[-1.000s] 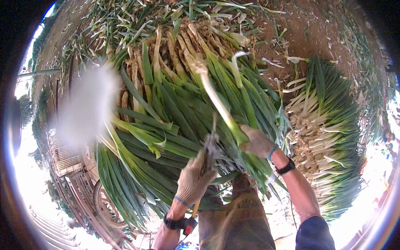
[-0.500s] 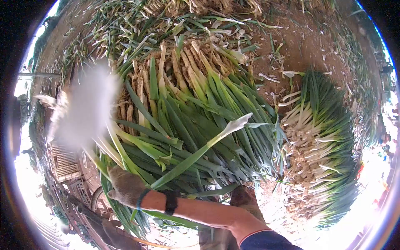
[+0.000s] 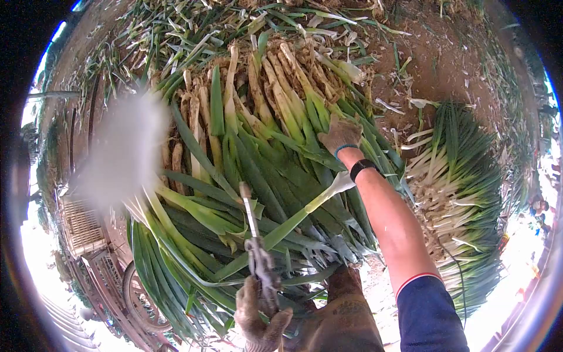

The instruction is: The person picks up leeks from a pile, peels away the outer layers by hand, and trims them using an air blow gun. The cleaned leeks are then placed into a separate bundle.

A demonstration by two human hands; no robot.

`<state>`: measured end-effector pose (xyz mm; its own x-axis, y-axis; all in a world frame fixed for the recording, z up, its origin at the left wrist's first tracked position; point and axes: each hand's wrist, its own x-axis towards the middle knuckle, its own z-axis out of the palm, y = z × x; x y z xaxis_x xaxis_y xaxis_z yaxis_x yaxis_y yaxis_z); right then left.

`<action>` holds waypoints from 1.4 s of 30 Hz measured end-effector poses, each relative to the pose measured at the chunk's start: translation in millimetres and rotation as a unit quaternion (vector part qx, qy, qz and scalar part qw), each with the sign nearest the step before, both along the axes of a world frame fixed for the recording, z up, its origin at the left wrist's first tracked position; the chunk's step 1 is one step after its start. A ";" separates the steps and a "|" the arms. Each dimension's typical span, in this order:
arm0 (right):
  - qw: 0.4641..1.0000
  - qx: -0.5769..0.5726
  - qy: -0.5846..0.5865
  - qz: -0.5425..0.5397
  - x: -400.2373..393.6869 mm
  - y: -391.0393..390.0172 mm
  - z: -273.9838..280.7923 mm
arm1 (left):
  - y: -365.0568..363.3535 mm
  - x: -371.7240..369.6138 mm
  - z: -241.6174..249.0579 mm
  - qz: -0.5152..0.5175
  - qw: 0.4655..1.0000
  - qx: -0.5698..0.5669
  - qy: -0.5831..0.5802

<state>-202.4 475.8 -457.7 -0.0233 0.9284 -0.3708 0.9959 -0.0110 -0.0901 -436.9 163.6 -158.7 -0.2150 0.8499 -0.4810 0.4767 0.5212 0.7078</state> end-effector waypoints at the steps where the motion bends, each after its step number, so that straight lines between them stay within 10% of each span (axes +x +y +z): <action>1: 0.999 -0.034 -0.010 0.002 -2.4 4.0 13.5 | 2.4 8.9 1.7 0.011 0.999 -0.034 -0.026; 16: 0.971 -0.180 0.118 0.103 51.6 -182.0 192.4 | -24.2 89.1 23.6 -0.141 0.974 -0.168 -0.057; 35: 0.861 -0.360 0.360 -0.014 101.7 -212.7 187.8 | 121.3 103.6 -86.4 -0.033 0.999 -0.034 0.027; 42: 0.774 -0.409 0.477 -0.082 113.3 -194.4 195.0 | 64.2 100.5 -37.0 -0.045 0.995 -0.038 -0.082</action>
